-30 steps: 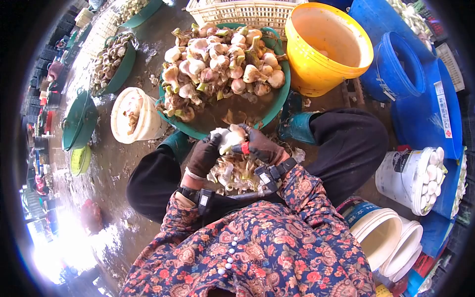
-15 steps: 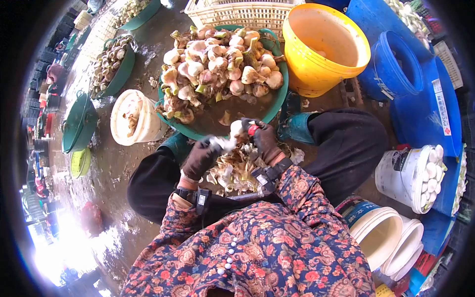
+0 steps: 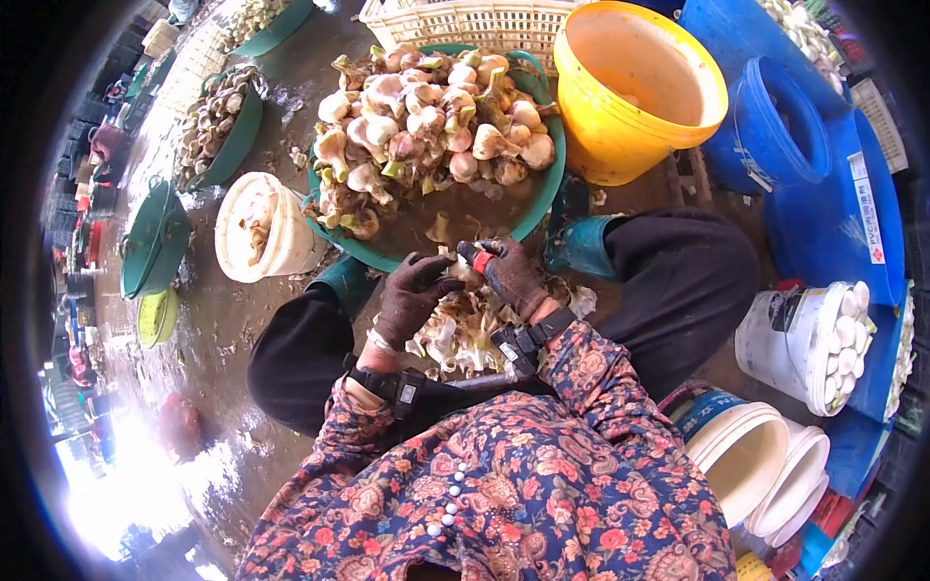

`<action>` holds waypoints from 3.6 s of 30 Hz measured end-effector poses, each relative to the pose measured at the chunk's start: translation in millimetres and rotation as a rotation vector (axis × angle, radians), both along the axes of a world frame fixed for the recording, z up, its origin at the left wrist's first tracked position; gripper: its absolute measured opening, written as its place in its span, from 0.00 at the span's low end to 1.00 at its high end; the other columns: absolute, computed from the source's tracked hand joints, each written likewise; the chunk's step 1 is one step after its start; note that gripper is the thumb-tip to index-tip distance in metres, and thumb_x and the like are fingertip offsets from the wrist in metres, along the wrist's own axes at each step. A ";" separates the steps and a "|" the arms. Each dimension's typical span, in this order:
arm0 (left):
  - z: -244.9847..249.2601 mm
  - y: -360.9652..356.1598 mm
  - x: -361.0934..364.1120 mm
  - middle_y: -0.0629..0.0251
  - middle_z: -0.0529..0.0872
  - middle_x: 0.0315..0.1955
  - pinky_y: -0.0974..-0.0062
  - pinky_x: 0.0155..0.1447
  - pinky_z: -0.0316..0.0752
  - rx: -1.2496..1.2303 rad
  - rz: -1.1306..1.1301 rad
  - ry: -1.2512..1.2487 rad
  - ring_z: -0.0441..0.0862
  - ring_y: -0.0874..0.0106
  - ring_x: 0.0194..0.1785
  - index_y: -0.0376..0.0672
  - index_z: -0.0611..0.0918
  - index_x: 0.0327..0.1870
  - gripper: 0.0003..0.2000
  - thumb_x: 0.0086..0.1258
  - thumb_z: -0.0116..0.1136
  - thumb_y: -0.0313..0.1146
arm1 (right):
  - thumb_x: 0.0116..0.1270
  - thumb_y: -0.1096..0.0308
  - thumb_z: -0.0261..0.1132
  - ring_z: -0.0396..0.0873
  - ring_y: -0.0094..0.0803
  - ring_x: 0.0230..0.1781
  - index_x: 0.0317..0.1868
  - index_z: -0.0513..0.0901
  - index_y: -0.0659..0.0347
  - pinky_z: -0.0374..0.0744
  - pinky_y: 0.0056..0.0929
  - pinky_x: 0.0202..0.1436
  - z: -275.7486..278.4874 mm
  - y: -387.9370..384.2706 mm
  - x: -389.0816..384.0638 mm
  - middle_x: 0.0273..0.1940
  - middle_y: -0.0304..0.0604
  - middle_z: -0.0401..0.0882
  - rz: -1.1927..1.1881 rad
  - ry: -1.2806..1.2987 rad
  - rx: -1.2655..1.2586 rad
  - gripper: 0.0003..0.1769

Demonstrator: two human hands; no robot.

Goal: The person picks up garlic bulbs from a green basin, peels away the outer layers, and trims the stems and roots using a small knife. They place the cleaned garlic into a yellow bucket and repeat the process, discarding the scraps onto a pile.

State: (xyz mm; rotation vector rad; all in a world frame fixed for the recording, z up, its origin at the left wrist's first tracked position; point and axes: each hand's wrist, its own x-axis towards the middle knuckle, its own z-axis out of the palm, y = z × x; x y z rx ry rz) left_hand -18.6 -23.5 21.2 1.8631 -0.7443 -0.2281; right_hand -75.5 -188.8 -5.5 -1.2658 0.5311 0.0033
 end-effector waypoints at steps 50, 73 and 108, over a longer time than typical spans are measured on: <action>16.6 9.6 -1.3 0.69 0.78 0.23 0.80 0.32 0.73 -0.319 -0.123 0.944 0.76 0.78 0.26 0.39 0.78 0.37 0.11 0.62 0.62 0.37 | 0.69 0.55 0.55 0.81 0.31 0.35 0.45 0.80 0.60 0.79 0.27 0.39 -73.9 -4.0 -1.9 0.38 0.40 0.82 -0.120 0.081 0.606 0.18; 1.1 13.9 95.4 0.53 0.77 0.49 0.66 0.52 0.74 0.472 0.348 -0.313 0.77 0.56 0.49 0.40 0.73 0.56 0.27 0.52 0.65 0.33 | 0.66 0.35 0.46 0.77 0.39 0.44 0.56 0.71 0.68 0.80 0.36 0.44 60.9 -69.8 16.9 0.48 0.49 0.77 0.022 -0.618 1.218 0.40; 24.0 23.6 27.4 0.68 0.82 0.34 0.83 0.39 0.74 0.076 -0.219 0.856 0.78 0.80 0.32 0.33 0.75 0.53 0.27 0.55 0.68 0.38 | 0.69 0.55 0.56 0.76 0.19 0.31 0.46 0.79 0.65 0.75 0.20 0.34 17.9 -0.5 -3.5 0.36 0.34 0.80 0.249 -0.036 0.279 0.20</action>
